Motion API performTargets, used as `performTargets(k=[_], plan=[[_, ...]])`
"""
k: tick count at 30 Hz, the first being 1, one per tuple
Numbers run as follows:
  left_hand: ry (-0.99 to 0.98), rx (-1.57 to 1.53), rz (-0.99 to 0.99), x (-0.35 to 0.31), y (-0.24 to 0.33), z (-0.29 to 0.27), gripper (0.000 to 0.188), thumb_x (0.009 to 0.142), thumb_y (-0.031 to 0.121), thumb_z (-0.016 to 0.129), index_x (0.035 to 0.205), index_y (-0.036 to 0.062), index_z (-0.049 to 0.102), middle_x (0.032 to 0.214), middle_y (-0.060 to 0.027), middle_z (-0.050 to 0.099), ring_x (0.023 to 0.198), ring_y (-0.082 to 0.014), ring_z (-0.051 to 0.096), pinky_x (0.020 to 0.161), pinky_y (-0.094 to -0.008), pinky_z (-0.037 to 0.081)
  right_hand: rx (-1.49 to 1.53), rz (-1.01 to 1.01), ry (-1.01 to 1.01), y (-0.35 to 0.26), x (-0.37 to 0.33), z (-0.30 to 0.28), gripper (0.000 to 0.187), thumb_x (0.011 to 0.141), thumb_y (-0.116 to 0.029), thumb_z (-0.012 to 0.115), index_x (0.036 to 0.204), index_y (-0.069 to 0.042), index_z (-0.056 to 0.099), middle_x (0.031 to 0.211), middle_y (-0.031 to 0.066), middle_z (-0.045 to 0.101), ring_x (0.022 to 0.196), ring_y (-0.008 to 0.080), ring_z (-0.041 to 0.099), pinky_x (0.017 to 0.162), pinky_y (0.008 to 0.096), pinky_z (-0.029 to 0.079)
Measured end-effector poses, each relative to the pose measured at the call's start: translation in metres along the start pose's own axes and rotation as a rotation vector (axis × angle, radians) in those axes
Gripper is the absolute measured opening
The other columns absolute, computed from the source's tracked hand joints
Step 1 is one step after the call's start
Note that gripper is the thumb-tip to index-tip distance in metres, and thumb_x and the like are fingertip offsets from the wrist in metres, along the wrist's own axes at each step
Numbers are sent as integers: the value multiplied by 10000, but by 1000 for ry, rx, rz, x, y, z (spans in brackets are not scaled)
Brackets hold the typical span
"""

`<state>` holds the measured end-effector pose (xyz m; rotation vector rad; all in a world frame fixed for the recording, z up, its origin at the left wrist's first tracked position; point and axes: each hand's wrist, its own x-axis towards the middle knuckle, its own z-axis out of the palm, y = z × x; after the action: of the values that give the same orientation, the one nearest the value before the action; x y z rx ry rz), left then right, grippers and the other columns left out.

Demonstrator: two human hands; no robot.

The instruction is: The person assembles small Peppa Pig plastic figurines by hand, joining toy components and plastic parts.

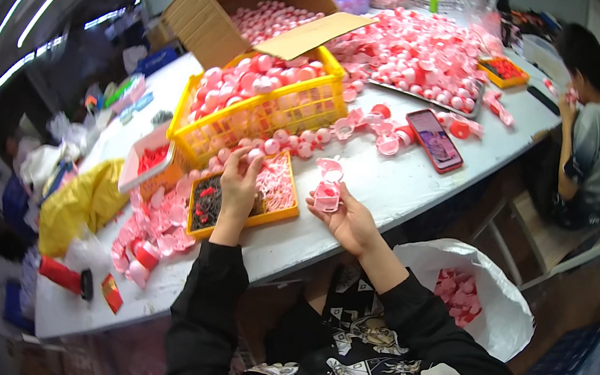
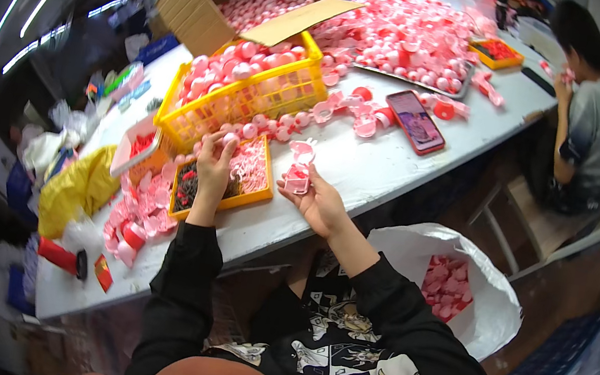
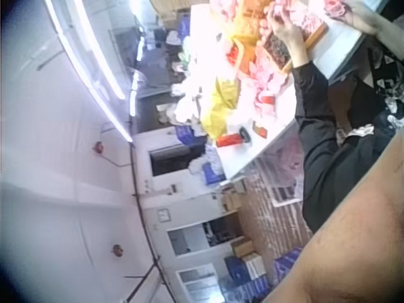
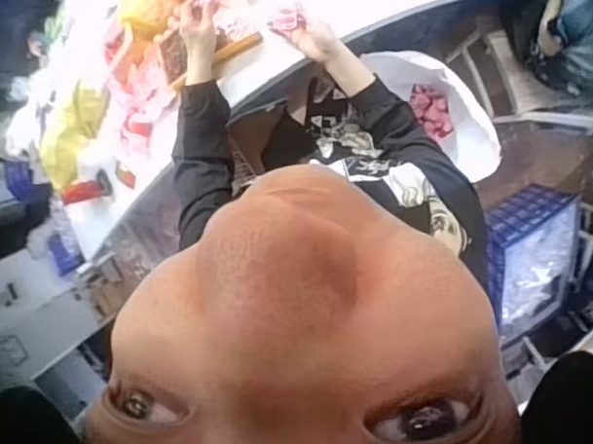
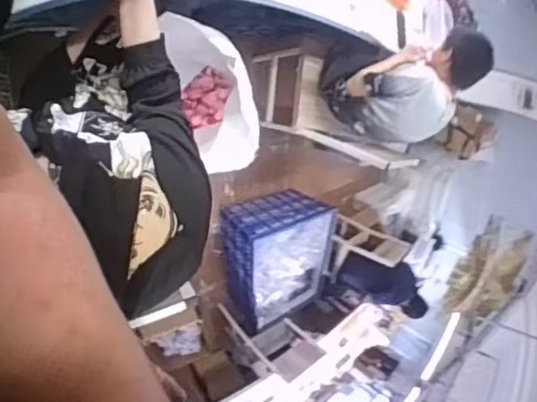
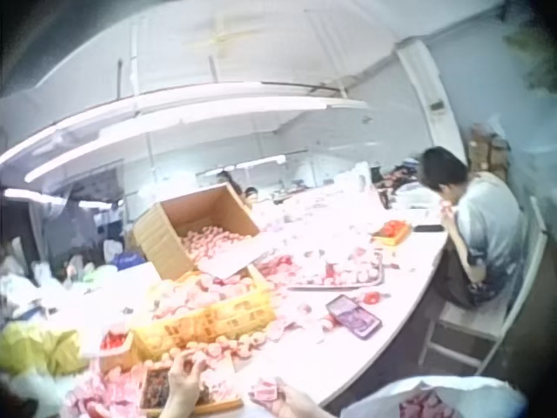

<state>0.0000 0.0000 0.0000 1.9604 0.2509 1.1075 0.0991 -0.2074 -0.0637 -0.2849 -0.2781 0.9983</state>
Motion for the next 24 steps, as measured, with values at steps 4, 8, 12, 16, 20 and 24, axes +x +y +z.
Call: performTargets(k=[4, 8, 12, 16, 20, 24], plan=[[64, 123, 4, -5, 3, 12, 271, 921, 134, 639, 1143, -5, 571, 954, -55, 602, 860, -100, 586, 783, -223, 486, 14, 29, -33, -12, -3, -4, 390, 1039, -296, 348, 1280, 5, 403, 1150, 172, 556, 1066, 310, 593, 945, 432, 510], [44, 325, 2, -4, 28, 26, 286, 928, 177, 635, 1124, -23, 577, 909, -55, 598, 854, -108, 586, 770, -226, 490, 22, 21, -24, -16, -10, -8, 399, 1038, -297, 350, 1283, 14, 402, 1162, 192, 550, 1084, 325, 583, 960, 442, 499], [79, 221, 28, 6, 17, 18, 288, 922, 172, 641, 1127, -21, 580, 908, -69, 631, 825, -113, 606, 732, -242, 501, 37, 48, -40, -10, -5, -9, 417, 1034, -308, 363, 1295, 15, 400, 1182, 216, 547, 1108, 342, 570, 979, 451, 483], [28, 237, 1, 14, 29, 26, 326, 874, 189, 693, 1118, -2, 592, 905, -88, 656, 817, -147, 635, 716, -276, 512, 57, 76, -33, -11, -7, -8, 395, 1035, -309, 359, 1233, 21, 446, 1132, 187, 564, 1078, 335, 578, 966, 430, 487], [24, 253, 79, 26, 33, 38, 377, 832, 185, 716, 1123, -14, 583, 940, -145, 663, 826, -196, 651, 709, -311, 518, -3, 64, -40, -15, -8, -11, 420, 1026, -320, 387, 1235, 40, 446, 1184, 225, 549, 1106, 348, 562, 970, 426, 488], [37, 202, 88, 23, 14, 46, 430, 817, 160, 715, 1167, -20, 540, 963, -167, 634, 781, -227, 642, 699, -336, 519, 29, 121, -37, -17, -11, -8, 433, 1025, -328, 387, 1234, 45, 458, 1208, 245, 539, 1123, 361, 552, 974, 426, 491]])
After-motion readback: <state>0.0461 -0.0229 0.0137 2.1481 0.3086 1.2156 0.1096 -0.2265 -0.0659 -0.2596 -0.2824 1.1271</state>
